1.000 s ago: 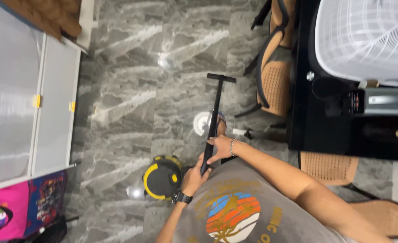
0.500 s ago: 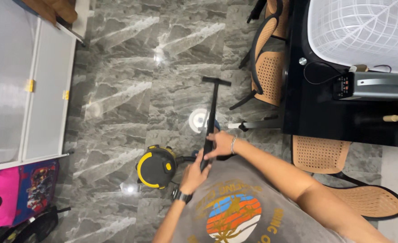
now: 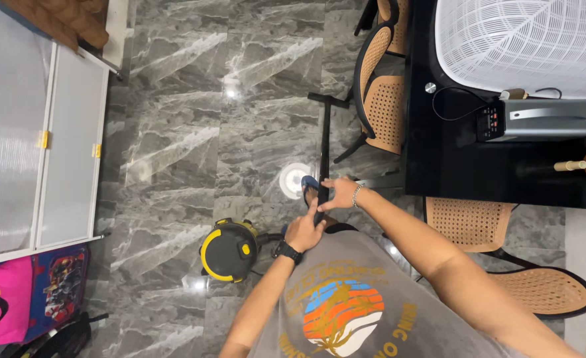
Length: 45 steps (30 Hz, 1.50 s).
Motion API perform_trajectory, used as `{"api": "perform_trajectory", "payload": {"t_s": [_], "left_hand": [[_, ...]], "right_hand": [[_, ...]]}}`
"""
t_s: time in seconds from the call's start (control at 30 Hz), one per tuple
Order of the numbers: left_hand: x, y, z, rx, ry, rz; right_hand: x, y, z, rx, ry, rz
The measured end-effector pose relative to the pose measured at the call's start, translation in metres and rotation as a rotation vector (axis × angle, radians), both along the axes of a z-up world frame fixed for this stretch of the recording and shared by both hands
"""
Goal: The person uses a vacuum cleaner to clean a marble floor by moving the vacuum head across the surface around dining chairs and tables.
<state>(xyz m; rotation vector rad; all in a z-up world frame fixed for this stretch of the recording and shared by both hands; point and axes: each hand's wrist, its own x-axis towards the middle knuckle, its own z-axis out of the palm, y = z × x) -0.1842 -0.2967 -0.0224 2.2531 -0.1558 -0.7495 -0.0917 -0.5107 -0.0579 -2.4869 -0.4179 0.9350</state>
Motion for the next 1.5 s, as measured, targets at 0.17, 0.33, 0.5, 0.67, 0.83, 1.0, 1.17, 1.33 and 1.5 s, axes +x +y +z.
{"api": "perform_trajectory", "payload": {"t_s": [0.17, 0.33, 0.5, 0.67, 0.83, 1.0, 1.17, 1.33, 1.5], "left_hand": [[-0.02, 0.011, 0.024, -0.027, 0.015, 0.028], [-0.051, 0.042, 0.067, -0.092, 0.148, 0.167], [-0.076, 0.068, 0.075, -0.13, 0.155, 0.242], [-0.07, 0.055, 0.052, -0.016, 0.15, 0.266], [-0.059, 0.058, 0.039, 0.013, 0.013, 0.291], [-0.07, 0.094, 0.082, 0.042, 0.164, 0.428], [-0.082, 0.115, 0.109, 0.012, 0.166, 0.581], [-0.038, 0.097, 0.082, 0.072, 0.201, 0.566], [0.026, 0.081, 0.038, 0.082, 0.122, 0.552]], "right_hand": [[-0.04, 0.008, 0.008, 0.151, -0.105, -0.058], [-0.088, 0.042, 0.022, 0.325, -0.175, -0.144], [-0.114, 0.068, 0.026, 0.411, -0.198, -0.059], [-0.098, 0.071, -0.007, 0.292, -0.166, -0.016], [-0.071, 0.08, -0.011, 0.29, -0.126, 0.002], [-0.063, 0.124, 0.037, 0.344, 0.025, 0.1], [-0.041, 0.161, 0.053, 0.384, -0.028, 0.323], [0.001, 0.15, 0.014, 0.439, 0.002, 0.329], [0.072, 0.135, -0.019, 0.334, 0.02, 0.29]]}}
